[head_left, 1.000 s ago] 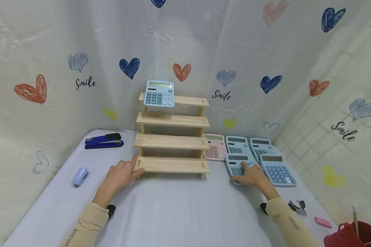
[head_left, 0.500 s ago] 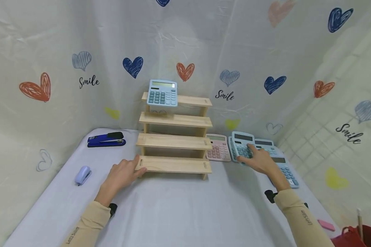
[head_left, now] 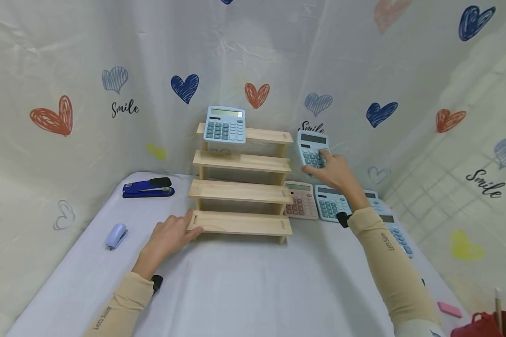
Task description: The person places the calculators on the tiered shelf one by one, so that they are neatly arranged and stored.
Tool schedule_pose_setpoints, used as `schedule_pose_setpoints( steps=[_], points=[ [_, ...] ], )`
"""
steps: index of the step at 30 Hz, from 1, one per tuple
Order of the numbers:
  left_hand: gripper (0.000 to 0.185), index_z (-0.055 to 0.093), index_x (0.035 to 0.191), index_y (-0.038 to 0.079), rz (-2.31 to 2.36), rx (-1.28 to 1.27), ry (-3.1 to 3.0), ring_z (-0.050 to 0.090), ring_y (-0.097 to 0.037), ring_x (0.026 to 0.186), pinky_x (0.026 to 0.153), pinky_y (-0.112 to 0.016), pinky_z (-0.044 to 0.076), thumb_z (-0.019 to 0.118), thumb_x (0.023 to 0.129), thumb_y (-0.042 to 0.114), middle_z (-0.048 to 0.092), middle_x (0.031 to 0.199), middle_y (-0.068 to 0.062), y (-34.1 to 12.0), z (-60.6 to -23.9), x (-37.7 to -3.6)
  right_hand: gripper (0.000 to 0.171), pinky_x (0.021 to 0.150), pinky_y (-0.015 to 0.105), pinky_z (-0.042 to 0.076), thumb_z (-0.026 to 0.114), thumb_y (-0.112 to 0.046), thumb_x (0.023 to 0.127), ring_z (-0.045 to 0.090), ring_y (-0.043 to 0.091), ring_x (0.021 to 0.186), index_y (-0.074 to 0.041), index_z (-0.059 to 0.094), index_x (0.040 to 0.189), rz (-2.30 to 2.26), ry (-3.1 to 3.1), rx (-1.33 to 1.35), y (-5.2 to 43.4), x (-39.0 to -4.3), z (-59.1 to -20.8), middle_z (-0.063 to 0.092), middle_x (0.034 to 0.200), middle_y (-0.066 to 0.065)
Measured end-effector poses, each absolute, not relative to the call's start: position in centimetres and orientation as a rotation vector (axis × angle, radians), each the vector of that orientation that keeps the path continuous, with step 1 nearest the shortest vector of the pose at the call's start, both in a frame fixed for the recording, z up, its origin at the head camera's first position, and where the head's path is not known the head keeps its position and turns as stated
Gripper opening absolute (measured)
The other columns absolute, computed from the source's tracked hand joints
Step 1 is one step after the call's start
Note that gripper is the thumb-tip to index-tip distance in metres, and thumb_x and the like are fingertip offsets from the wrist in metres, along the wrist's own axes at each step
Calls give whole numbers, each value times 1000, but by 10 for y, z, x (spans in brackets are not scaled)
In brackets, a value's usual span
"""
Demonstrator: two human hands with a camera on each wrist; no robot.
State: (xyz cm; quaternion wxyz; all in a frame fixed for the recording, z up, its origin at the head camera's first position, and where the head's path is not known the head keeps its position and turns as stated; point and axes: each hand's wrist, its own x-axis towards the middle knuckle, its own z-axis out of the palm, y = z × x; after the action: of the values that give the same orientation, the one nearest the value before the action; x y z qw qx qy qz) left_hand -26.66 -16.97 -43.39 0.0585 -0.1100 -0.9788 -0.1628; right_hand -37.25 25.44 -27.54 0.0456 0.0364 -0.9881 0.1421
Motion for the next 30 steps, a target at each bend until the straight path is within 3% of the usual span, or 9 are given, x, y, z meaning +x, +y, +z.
schedule_pose_setpoints(
  steps=[10, 15, 21, 30],
  points=[
    [73, 44, 149, 1, -493, -323, -2991, 68, -41, 103, 75, -61, 52, 59, 98, 51, 71, 118, -24, -170, -433, -266, 98, 106, 64, 37, 54, -68, 84, 40, 49, 133, -12, 24, 159, 405, -2940, 237, 193, -419, -247, 40, 148, 35],
    [73, 43, 149, 1, -506, -309, -2993, 68, -42, 104, 77, -62, 51, 59, 98, 50, 70, 120, -24, -170, -433, -266, 98, 114, 61, 27, 55, -67, 83, 40, 48, 131, -5, 30, 155, 377, -2918, 267, 167, -436, -248, 48, 137, 32],
    [72, 44, 148, 0, -511, -315, -2992, 69, -40, 103, 76, -62, 52, 59, 98, 49, 71, 118, -24, -168, -433, -266, 103, 118, 64, 21, 51, -74, 84, 27, 53, 145, -4, 29, 156, 367, -2920, 211, 150, -447, -252, 37, 151, 36],
    [70, 46, 147, 1, -473, -299, -2985, 69, -39, 97, 71, -58, 52, 60, 98, 49, 72, 111, -24, -168, -432, -265, 98, 124, 61, 9, 23, -81, 93, 6, 55, 152, -11, 18, 162, 374, -2960, 236, 127, -450, -258, 11, 159, 42]
  ],
)
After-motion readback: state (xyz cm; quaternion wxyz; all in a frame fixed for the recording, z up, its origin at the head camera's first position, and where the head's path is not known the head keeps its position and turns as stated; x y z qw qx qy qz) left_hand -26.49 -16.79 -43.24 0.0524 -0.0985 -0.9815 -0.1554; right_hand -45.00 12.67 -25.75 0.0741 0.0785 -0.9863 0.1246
